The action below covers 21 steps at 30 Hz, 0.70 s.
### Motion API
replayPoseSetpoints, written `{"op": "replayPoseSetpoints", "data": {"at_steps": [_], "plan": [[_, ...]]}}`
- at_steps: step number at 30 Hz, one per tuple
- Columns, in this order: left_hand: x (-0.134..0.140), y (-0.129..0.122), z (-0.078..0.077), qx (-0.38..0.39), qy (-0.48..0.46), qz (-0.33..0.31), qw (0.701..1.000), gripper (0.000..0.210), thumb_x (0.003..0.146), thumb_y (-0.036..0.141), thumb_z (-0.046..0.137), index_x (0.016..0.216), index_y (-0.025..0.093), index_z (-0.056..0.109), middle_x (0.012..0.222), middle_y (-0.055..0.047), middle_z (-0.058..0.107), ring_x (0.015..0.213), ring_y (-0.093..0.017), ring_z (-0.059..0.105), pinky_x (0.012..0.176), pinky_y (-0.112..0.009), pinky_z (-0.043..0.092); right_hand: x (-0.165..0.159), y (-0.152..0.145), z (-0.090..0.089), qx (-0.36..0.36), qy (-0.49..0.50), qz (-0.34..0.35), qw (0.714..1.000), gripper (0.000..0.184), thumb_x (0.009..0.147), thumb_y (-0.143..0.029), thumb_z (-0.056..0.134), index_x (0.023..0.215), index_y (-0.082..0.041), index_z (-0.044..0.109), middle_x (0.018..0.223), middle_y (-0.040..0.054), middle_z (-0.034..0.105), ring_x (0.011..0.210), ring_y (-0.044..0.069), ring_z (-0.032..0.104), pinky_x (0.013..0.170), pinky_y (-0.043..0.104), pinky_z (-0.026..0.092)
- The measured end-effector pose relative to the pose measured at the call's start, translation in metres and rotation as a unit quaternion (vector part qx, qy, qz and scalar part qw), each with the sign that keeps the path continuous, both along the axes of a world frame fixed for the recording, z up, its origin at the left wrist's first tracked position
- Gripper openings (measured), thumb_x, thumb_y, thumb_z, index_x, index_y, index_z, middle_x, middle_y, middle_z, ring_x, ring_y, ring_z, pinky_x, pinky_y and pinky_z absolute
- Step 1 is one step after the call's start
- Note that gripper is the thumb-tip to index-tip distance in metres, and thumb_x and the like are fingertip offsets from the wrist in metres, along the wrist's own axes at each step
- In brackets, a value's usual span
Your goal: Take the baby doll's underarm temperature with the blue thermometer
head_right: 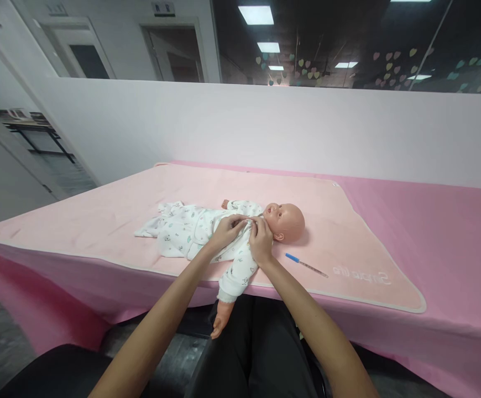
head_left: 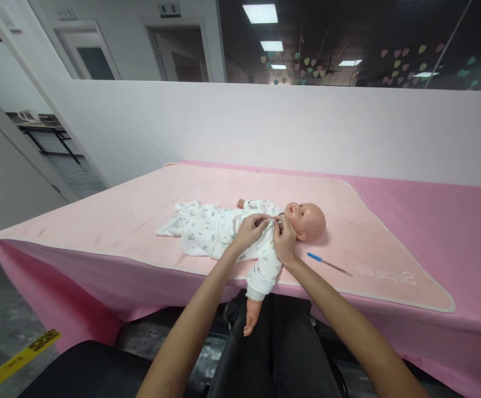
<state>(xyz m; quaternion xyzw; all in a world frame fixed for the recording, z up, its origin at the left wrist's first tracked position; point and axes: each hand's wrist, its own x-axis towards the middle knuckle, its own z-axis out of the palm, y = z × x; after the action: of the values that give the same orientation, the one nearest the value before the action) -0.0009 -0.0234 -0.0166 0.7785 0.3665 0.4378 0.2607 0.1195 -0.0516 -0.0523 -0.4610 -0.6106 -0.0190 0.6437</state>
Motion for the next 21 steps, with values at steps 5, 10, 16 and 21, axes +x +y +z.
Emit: {"op": "replayPoseSetpoints", "data": {"at_steps": [5, 10, 16, 21], "plan": [[-0.0009, -0.0027, 0.0025, -0.001, -0.012, -0.002, 1.000, 0.023, 0.080, 0.030, 0.051, 0.084, 0.014, 0.067, 0.063, 0.001, 0.057, 0.057, -0.009, 0.041, 0.056, -0.022, 0.032, 0.0002, -0.0005, -0.0005, 0.004, 0.004, 0.000, 1.000, 0.016, 0.088, -0.023, 0.041, 0.089, -0.019, 0.055, 0.083, 0.0049, 0.063, 0.073, 0.015, 0.059, 0.068, 0.028, 0.048], [-0.0024, -0.0045, 0.0041, -0.013, -0.037, -0.007, 0.999, 0.021, 0.078, 0.030, 0.052, 0.080, 0.014, 0.065, 0.062, 0.002, 0.054, 0.058, -0.009, 0.041, 0.057, -0.022, 0.033, 0.0007, -0.0011, 0.0001, 0.008, -0.005, 0.003, 1.000, 0.015, 0.086, -0.021, 0.042, 0.085, -0.019, 0.056, 0.078, 0.0038, 0.062, 0.071, 0.015, 0.058, 0.066, 0.027, 0.048], [-0.0032, -0.0026, 0.0035, -0.025, -0.042, -0.013, 0.999, 0.021, 0.077, 0.030, 0.052, 0.080, 0.013, 0.065, 0.065, 0.000, 0.055, 0.060, -0.010, 0.044, 0.059, -0.023, 0.034, 0.0004, -0.0032, 0.0035, 0.017, -0.011, 0.014, 1.000, 0.018, 0.087, -0.020, 0.041, 0.085, -0.018, 0.059, 0.082, 0.0051, 0.064, 0.078, 0.015, 0.059, 0.071, 0.027, 0.048], [-0.0024, -0.0018, 0.0026, -0.029, -0.042, -0.009, 0.999, 0.022, 0.077, 0.030, 0.051, 0.080, 0.014, 0.065, 0.069, -0.001, 0.059, 0.064, -0.012, 0.047, 0.063, -0.023, 0.036, 0.0003, -0.0024, 0.0030, 0.024, -0.010, 0.019, 0.999, 0.020, 0.087, -0.019, 0.040, 0.087, -0.018, 0.060, 0.083, 0.0053, 0.064, 0.080, 0.015, 0.059, 0.075, 0.028, 0.048]]}}
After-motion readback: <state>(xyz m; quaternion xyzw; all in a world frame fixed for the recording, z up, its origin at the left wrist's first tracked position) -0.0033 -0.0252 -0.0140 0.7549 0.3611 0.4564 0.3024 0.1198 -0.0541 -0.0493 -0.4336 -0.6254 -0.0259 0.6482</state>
